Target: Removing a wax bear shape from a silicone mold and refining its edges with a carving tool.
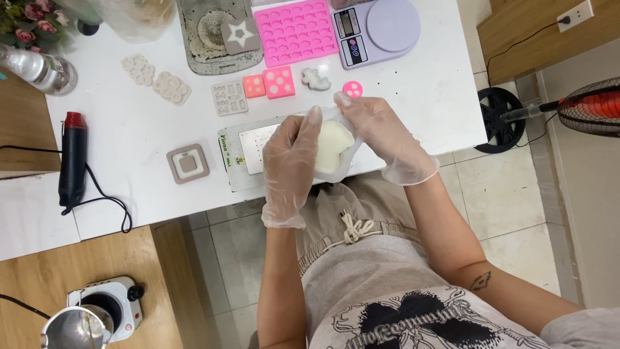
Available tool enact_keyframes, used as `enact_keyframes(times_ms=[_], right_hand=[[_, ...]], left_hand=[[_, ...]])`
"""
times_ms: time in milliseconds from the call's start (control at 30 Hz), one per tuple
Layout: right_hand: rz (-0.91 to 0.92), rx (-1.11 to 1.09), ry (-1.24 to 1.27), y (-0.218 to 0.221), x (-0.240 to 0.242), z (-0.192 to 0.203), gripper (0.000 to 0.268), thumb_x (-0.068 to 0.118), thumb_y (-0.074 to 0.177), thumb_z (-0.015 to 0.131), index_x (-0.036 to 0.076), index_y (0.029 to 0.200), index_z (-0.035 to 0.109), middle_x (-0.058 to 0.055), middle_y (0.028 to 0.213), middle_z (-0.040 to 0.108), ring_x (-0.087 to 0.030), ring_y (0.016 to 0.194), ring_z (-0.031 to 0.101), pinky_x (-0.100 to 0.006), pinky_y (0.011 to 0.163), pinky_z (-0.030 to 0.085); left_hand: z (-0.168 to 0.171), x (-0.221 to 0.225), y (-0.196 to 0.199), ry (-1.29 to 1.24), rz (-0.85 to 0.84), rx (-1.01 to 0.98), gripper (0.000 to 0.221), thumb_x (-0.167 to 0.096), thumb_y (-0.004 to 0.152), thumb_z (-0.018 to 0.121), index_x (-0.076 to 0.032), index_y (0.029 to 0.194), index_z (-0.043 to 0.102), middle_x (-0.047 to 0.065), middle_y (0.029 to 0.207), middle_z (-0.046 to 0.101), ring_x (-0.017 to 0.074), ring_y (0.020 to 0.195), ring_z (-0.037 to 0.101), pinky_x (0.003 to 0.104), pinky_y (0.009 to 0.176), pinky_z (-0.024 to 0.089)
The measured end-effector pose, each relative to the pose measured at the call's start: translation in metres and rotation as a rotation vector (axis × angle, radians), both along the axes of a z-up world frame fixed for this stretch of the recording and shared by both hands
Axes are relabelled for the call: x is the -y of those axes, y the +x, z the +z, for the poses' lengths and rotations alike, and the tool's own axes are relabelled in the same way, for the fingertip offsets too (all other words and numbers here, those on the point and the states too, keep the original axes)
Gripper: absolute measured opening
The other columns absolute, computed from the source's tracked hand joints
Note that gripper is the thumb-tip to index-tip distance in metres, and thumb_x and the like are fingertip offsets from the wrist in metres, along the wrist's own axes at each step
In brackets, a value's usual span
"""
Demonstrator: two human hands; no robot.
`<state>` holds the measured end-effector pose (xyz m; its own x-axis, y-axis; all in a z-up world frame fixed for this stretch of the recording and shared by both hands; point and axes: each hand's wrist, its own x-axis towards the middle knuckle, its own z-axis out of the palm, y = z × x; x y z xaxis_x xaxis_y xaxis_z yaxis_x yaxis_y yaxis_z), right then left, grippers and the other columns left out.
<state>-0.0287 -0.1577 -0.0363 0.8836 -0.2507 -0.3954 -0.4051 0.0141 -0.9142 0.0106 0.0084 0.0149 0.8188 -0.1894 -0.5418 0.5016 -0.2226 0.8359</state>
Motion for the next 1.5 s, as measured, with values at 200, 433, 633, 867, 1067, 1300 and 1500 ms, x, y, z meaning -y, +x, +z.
enact_keyframes(times_ms=[200,433,633,867,1067,1300,1500], right_hand=[[-0.025,-0.017,0.037,0.0,-0.005,0.01,0.041,0.044,0.106,0.057,0.015,0.079,0.069,0.0,0.069,0.062,-0.01,0.067,0.059,-0.025,0.071,0.052],[0.027,-0.002,0.12,-0.001,0.004,-0.005,0.047,0.044,0.107,0.053,0.008,0.084,0.072,-0.008,0.069,0.064,-0.016,0.067,0.065,-0.035,0.078,0.059],[0.006,0.012,0.201,0.0,0.001,-0.005,0.042,0.041,0.106,0.056,0.008,0.084,0.071,-0.005,0.07,0.066,-0.014,0.067,0.068,-0.033,0.074,0.06],[0.005,-0.077,0.049,0.008,-0.001,-0.005,0.052,0.051,0.101,0.058,0.002,0.115,0.069,-0.009,0.092,0.069,-0.018,0.086,0.068,-0.03,0.072,0.055],[-0.024,-0.087,-0.002,0.011,-0.026,0.012,0.098,0.077,0.095,0.027,-0.003,0.148,0.043,-0.032,0.133,0.054,-0.044,0.126,0.057,-0.047,0.095,0.056],[-0.163,-0.02,-0.053,0.003,-0.033,-0.035,0.036,0.047,0.106,0.05,0.013,0.11,0.06,-0.003,0.077,0.062,-0.015,0.074,0.065,-0.031,0.075,0.051],[-0.049,0.368,-0.093,0.011,-0.025,-0.046,0.029,0.033,0.105,0.063,0.005,0.107,0.059,-0.008,0.102,0.054,-0.02,0.098,0.059,-0.038,0.085,0.054]], left_hand=[[-0.013,-0.003,0.004,0.026,-0.039,-0.046,0.042,-0.056,0.096,0.059,-0.015,0.091,0.072,0.006,0.088,0.064,0.0166,0.092,0.061,0.037,0.094,0.053],[-0.013,-0.002,0.008,0.033,-0.059,-0.134,0.055,-0.063,0.094,0.053,-0.015,0.111,0.073,0.014,0.106,0.067,0.0268,0.114,0.063,0.047,0.109,0.046],[-0.017,-0.007,0.009,0.025,-0.086,-0.15,0.064,-0.067,0.092,0.048,-0.015,0.121,0.07,0.016,0.12,0.064,0.0292,0.127,0.058,0.049,0.115,0.04],[-0.041,0.005,0.009,-0.009,-0.13,-0.083,0.092,-0.077,0.089,0.039,-0.006,0.148,0.046,0.027,0.149,0.045,0.0378,0.144,0.04,0.054,0.121,0.026],[-0.011,0.028,-0.005,-0.097,0.171,0.033,0.089,-0.066,0.098,0.021,0.001,0.156,0.026,0.033,0.152,0.034,0.0438,0.147,0.032,0.058,0.12,0.021],[-0.059,0.043,-0.007,-0.18,0.267,0.026,0.057,-0.052,0.106,0.031,-0.007,0.14,0.041,0.017,0.115,0.054,0.0275,0.109,0.055,0.044,0.103,0.045],[-0.076,0.044,0.007,-0.229,0.302,0.182,0.044,-0.036,0.101,0.054,-0.006,0.132,0.048,0.022,0.125,0.055,0.03,0.119,0.056,0.045,0.106,0.043]])
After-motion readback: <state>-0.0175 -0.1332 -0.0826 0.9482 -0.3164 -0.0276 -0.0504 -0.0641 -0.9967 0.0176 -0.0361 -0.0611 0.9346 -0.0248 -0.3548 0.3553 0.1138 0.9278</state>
